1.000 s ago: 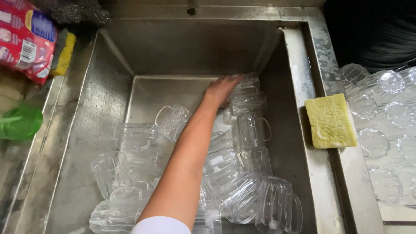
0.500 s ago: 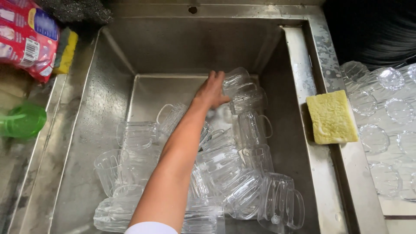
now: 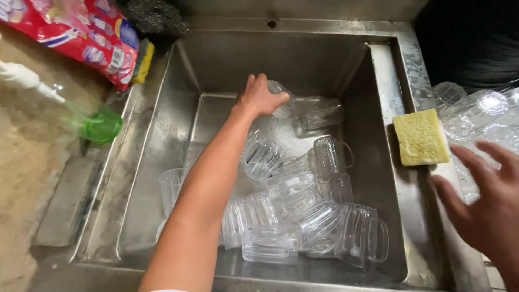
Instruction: Washing and rinsing plastic mugs in a commercial sink using a sponge and soap.
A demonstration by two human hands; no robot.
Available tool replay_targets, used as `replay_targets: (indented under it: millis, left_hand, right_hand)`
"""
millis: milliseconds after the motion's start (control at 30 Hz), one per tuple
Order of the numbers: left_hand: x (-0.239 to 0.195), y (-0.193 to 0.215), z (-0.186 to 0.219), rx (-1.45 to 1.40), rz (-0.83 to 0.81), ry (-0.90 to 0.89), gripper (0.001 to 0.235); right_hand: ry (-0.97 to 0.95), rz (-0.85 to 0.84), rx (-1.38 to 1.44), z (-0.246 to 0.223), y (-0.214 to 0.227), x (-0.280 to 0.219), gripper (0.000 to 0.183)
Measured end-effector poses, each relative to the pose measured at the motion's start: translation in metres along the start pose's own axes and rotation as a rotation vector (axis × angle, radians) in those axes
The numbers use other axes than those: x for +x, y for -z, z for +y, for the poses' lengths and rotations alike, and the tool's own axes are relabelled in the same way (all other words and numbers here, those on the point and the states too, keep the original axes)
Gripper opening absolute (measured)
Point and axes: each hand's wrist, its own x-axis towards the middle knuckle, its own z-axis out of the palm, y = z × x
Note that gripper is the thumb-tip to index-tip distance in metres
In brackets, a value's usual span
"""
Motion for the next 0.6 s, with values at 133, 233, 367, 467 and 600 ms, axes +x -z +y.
replay_targets:
  millis: [133,233,367,467,600]
  left_hand:
    - [-0.042,0.038,0.003,-0.102,0.008,0.084,0.096]
    - [-0.064,0.047,-0.011,-0.231,0.06,0.116,0.093]
    - [-0.07,0.041,-0.046,-0.327,0.172,0.082,0.096]
    - [-0.118,0.054,-0.043,-0.635,0.043,0.194,0.101]
    - [-0.131,0.028,-0.055,-0.901,0.123,0.222,0.087]
  right_hand:
    - [-0.087,-0.492,-0.316,-0.052,-0.01,0.073,0.09]
    - [-0.107,-0.44,-0.335,-0.062,-0.02,0.083,0.066]
    - [-0.113,-0.334,-0.328,-0.041,-0.051,0.085,0.052]
    - [-0.169,-0.278,-0.262,-0.047,-0.072,0.098,0.034]
    - [-0.23,-0.149,0.538,-0.149,-0.056,0.111,0.048]
